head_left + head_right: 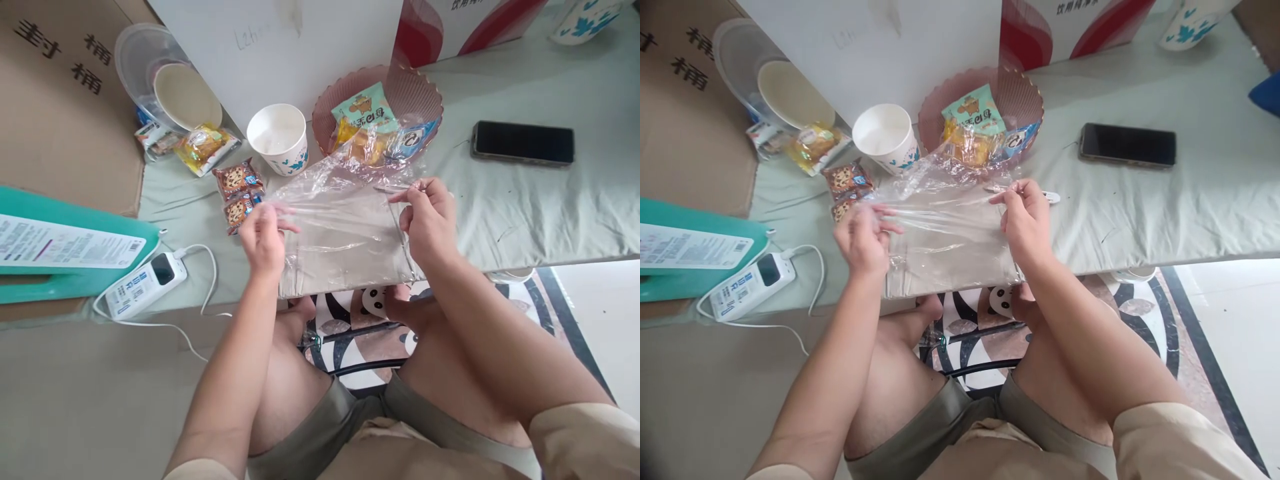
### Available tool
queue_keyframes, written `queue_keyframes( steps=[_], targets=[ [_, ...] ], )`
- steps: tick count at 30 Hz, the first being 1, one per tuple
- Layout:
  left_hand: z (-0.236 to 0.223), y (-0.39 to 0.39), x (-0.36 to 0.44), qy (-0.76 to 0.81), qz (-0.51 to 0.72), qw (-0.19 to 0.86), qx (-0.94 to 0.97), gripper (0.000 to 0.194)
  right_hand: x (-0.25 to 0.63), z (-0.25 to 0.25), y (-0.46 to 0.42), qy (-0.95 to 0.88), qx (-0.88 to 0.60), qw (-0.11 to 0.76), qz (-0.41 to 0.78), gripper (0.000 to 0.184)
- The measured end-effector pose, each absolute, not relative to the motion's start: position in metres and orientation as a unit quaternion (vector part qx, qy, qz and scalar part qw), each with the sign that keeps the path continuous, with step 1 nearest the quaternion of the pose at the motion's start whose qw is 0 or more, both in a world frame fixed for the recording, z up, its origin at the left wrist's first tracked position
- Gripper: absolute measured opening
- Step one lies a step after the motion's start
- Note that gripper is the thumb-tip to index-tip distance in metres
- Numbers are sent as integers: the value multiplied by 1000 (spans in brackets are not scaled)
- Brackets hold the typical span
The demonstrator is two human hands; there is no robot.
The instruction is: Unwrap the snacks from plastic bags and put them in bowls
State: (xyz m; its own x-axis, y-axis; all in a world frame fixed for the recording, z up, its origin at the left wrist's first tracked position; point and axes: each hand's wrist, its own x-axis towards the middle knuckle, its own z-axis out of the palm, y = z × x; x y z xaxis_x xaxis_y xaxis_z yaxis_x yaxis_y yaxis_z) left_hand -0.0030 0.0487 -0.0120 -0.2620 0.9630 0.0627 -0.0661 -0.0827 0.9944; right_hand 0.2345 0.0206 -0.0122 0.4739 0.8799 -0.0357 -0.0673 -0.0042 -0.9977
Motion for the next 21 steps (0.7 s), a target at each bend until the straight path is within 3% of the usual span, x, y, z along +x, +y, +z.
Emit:
queue_keyframes(
  steps=[4, 9, 12, 21],
  targets=[
    [-3, 57, -15, 537, 623, 454, 343, 21, 236, -13, 22, -322, -594, 601, 427, 17],
    [-3, 60, -29, 555, 504, 515, 415, 19, 238, -14, 26, -311, -603, 501, 537, 15],
    [-3, 57, -32, 561, 486, 498, 448, 20, 241, -16, 26, -364, -623, 491, 488, 5],
    [6, 52, -33, 521, 537, 529, 401, 18, 246, -15, 22, -450, -567, 602, 337, 16]
  ],
)
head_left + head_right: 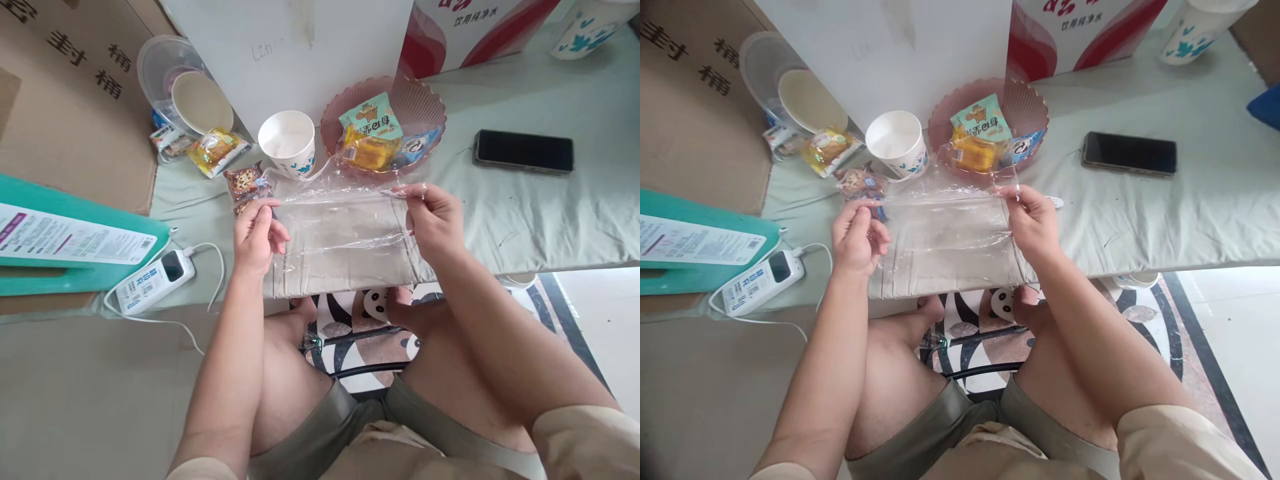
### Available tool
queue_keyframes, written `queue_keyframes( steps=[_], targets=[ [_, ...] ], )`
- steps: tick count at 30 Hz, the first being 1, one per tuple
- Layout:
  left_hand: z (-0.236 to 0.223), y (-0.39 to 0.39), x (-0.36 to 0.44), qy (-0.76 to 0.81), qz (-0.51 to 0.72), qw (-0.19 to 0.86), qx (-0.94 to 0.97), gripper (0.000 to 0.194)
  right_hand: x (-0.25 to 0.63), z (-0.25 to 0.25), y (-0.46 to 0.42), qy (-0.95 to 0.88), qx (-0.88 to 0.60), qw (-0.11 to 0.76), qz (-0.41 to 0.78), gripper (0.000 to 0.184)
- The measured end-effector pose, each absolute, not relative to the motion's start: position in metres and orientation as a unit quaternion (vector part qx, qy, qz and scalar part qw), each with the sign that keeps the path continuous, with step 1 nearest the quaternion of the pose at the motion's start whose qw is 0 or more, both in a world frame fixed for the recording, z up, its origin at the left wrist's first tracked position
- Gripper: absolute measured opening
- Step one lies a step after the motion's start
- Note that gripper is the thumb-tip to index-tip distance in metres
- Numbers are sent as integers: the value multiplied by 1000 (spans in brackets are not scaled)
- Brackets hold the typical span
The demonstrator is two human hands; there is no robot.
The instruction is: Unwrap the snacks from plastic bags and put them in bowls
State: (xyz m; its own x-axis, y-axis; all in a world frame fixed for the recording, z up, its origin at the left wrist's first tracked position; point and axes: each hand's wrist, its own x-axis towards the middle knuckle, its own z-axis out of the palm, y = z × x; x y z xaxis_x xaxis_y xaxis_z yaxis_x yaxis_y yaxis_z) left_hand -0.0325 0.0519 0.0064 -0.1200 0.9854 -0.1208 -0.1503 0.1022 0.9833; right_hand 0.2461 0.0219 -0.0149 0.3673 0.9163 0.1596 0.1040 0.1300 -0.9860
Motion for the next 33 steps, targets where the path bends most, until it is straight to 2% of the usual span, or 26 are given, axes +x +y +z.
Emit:
queue_keyframes(
  steps=[7, 12, 16, 20, 22, 25, 27, 29, 31, 33],
  targets=[
    [16, 52, -31, 475, 567, 566, 364, 9, 250, -16, 19, -442, -515, 651, 341, 24],
    [17, 55, -38, 463, 570, 581, 350, 31, 261, -20, 22, -436, -515, 643, 363, 35],
    [9, 58, -46, 445, 557, 578, 397, 33, 276, -29, 32, -413, -481, 653, 415, 37],
    [-3, 63, -49, 432, 552, 548, 457, 39, 284, -34, 37, -413, -502, 613, 449, 37],
    [-7, 65, -49, 458, 540, 517, 482, 34, 282, -30, 34, -392, -526, 582, 481, 42],
    [-11, 65, -49, 492, 510, 503, 494, 27, 275, -21, 25, -361, -569, 522, 523, 41],
    [-13, 63, -50, 491, 498, 521, 488, 36, 271, -18, 20, -380, -586, 483, 529, 61],
    [-16, 63, -52, 490, 485, 531, 492, 57, 272, -19, 18, -411, -600, 463, 507, 77],
    [-16, 63, -54, 497, 479, 523, 499, 73, 276, -23, 18, -424, -623, 463, 466, 84],
    [-14, 63, -53, 501, 499, 515, 485, 77, 280, -26, 20, -420, -643, 466, 438, 88]
  ],
)
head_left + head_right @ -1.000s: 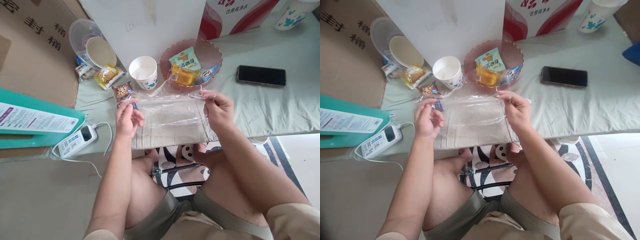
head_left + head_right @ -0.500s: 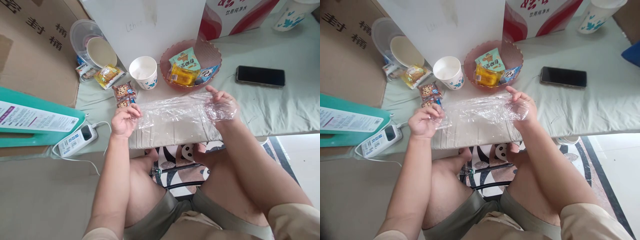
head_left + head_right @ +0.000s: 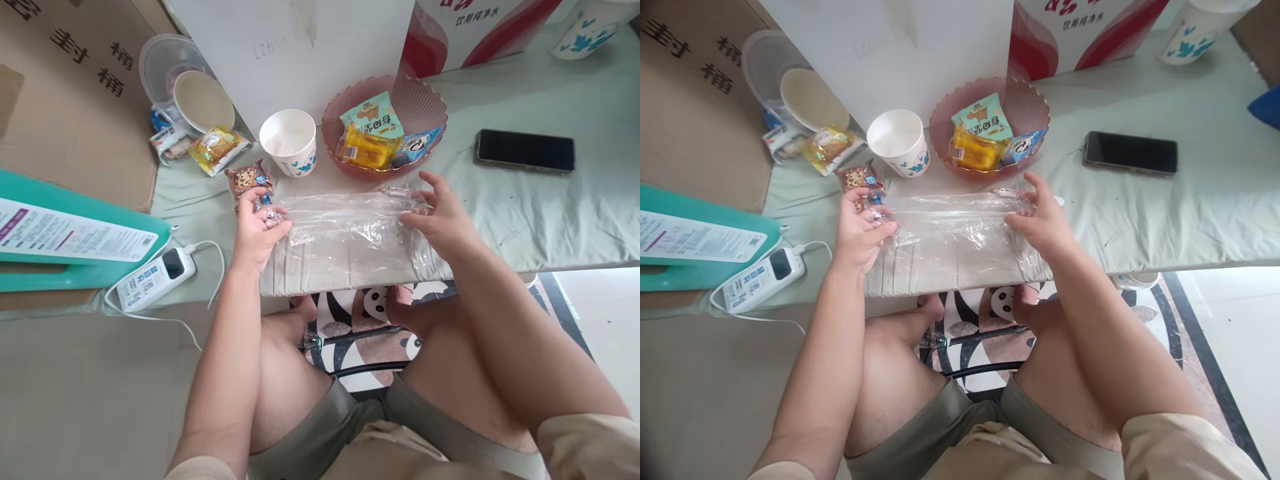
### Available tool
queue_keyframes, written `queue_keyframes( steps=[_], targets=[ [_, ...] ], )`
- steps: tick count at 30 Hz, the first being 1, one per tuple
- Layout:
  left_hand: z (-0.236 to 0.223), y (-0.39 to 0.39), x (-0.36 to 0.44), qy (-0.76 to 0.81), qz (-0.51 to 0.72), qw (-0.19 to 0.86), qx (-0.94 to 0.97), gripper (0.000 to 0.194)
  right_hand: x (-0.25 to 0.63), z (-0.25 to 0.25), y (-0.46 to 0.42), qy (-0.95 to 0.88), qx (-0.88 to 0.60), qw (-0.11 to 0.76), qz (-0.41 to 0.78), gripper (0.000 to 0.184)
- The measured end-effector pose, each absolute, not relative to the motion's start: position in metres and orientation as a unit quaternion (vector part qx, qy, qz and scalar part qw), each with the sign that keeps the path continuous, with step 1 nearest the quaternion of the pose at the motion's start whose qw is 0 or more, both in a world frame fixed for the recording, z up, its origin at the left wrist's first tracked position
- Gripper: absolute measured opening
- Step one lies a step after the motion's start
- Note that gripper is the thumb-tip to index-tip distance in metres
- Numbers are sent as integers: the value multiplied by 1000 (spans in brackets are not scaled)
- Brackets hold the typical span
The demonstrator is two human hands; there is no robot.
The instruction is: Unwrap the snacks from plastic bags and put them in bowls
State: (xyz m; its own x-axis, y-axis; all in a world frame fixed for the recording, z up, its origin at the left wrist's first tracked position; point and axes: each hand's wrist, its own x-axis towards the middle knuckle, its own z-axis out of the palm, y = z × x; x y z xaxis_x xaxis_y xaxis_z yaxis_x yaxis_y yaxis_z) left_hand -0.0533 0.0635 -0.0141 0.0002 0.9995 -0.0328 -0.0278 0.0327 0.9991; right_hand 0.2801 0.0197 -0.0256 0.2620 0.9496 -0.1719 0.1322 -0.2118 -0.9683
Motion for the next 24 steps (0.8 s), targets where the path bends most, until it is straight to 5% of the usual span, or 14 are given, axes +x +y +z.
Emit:
queue_keyframes(
  steps=[2, 6, 8, 14, 17, 24],
  targets=[
    [-8, 62, -50, 488, 526, 536, 446, 73, 282, -25, 21, -405, -652, 463, 443, 81],
    [4, 50, -38, 464, 449, 652, 398, 53, 276, -16, 19, -395, -635, 473, 466, 26],
    [7, 45, -33, 502, 384, 665, 398, 41, 271, -11, 19, -385, -615, 500, 473, 14],
    [12, 44, -40, 593, 288, 624, 420, 39, 264, -2, 20, -350, -650, 419, 529, 25],
    [16, 45, -48, 587, 248, 632, 441, 39, 266, 0, 20, -364, -653, 454, 485, 21],
    [8, 50, -45, 550, 408, 610, 399, 43, 265, -4, 20, -376, -642, 490, 453, 19]
  ],
)
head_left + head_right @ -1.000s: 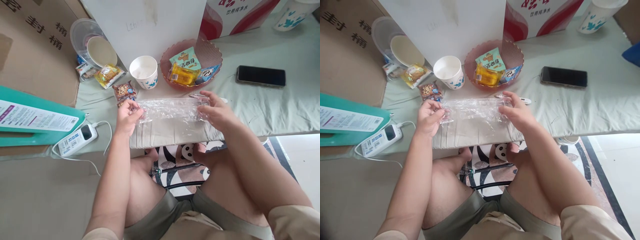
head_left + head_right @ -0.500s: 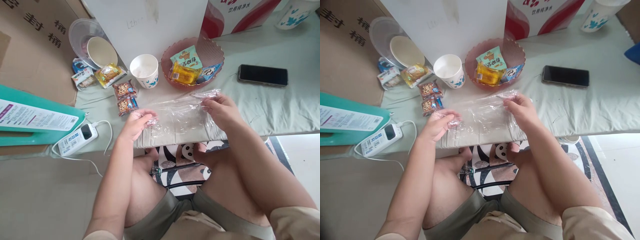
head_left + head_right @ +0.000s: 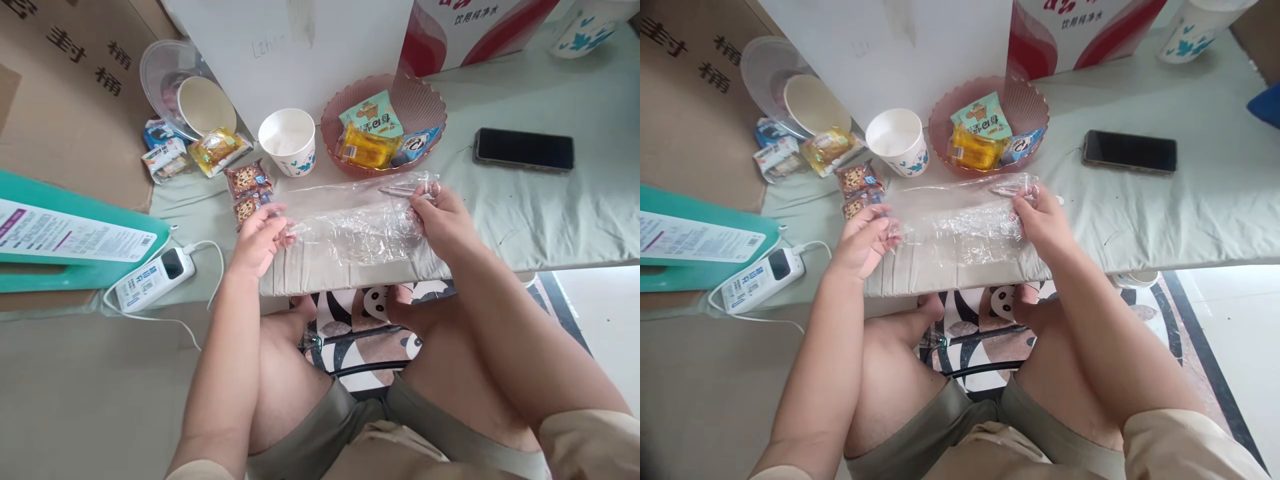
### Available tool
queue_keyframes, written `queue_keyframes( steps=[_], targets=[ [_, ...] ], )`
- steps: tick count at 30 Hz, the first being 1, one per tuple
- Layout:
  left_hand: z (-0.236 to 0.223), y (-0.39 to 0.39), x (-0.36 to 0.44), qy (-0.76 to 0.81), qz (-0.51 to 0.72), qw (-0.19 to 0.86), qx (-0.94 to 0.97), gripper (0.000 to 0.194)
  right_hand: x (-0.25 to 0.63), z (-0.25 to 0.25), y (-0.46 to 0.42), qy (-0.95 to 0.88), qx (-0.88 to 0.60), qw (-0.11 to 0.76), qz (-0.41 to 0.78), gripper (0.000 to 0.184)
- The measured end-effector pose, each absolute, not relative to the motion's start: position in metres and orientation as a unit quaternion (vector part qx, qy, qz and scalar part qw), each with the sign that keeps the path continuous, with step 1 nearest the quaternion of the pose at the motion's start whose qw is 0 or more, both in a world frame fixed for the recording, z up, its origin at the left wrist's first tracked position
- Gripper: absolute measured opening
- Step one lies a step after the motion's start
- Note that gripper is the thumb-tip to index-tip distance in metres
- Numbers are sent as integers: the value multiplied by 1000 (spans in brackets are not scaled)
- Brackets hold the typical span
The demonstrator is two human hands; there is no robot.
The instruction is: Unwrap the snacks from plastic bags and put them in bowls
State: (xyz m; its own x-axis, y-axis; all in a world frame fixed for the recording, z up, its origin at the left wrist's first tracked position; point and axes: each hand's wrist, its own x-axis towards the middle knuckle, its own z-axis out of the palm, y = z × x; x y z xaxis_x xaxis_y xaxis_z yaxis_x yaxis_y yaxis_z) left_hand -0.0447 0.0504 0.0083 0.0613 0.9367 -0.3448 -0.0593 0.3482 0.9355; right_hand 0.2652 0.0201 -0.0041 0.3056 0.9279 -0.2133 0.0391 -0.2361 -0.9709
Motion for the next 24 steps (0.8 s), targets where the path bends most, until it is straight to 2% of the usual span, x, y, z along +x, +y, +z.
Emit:
queue_keyframes(
  steps=[4, 9, 12, 15, 18, 20, 24],
  targets=[
    [-4, 55, -36, 599, 380, 568, 418, 42, 262, -6, 22, -383, -637, 507, 437, 21],
    [-19, 54, -30, 602, 459, 476, 447, 48, 260, -8, 24, -377, -652, 512, 414, 22],
    [-23, 52, -31, 612, 454, 435, 480, 33, 259, -8, 24, -393, -662, 496, 402, 22],
    [-23, 51, -34, 634, 438, 350, 533, 14, 259, -8, 23, -407, -667, 490, 387, 23],
    [-20, 50, -36, 640, 430, 260, 581, 12, 260, -9, 24, -405, -675, 484, 382, 23],
    [-17, 48, -35, 633, 448, 264, 574, 13, 260, -9, 25, -397, -682, 481, 383, 23],
    [-9, 44, -26, 597, 499, 402, 483, 21, 259, -12, 26, -386, -689, 477, 386, 25]
  ],
)
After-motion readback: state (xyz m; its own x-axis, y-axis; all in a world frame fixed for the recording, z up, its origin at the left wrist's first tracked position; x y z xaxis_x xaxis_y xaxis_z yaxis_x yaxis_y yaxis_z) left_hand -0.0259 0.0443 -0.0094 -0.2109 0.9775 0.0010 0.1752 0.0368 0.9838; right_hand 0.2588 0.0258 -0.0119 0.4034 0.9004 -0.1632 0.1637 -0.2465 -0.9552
